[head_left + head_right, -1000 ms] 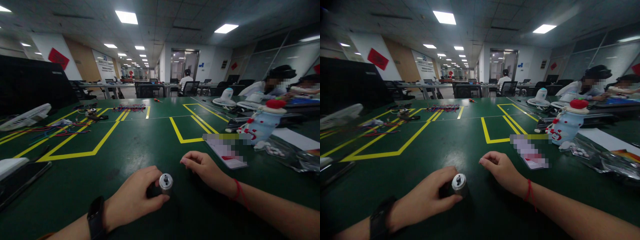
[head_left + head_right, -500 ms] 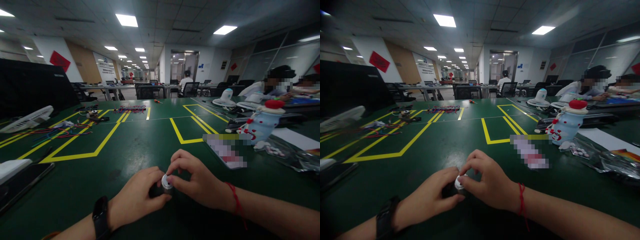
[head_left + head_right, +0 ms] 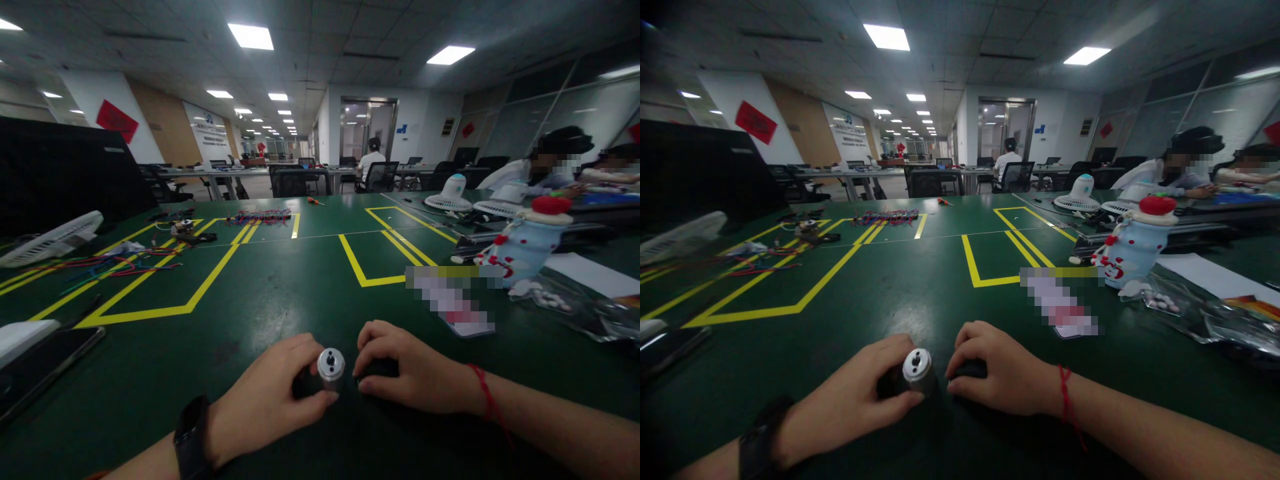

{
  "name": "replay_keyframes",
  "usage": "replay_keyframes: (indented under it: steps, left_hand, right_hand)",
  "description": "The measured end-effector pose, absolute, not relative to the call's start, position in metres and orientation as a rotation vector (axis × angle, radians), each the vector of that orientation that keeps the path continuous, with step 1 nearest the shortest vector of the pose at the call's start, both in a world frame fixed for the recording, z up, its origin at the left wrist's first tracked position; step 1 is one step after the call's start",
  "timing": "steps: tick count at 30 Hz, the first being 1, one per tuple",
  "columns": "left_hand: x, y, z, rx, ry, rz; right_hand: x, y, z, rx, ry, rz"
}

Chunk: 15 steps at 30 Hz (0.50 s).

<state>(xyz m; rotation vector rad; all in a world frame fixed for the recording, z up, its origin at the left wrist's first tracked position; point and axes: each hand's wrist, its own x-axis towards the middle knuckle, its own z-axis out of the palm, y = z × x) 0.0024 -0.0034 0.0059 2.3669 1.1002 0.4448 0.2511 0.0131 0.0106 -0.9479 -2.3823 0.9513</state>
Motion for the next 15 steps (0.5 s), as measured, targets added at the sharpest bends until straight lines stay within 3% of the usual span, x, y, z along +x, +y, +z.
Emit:
replay_keyframes:
  steps: [9, 11, 15]
  left_hand:
    - [0.002, -0.001, 0.006, 2.369, 1.068, 0.466]
    - [0.002, -0.001, 0.005, 2.370, 1.077, 0.460]
    - [0.001, -0.002, 0.004, 2.383, 1.091, 0.460]
  right_hand:
    - [0.260, 0.042, -0.003, -1.122, -1.397, 1.427]
    - [0.260, 0.041, -0.002, -1.145, -1.500, 1.376]
    - [0.255, 0.026, 0.008, -0.999, -2.218, 1.061]
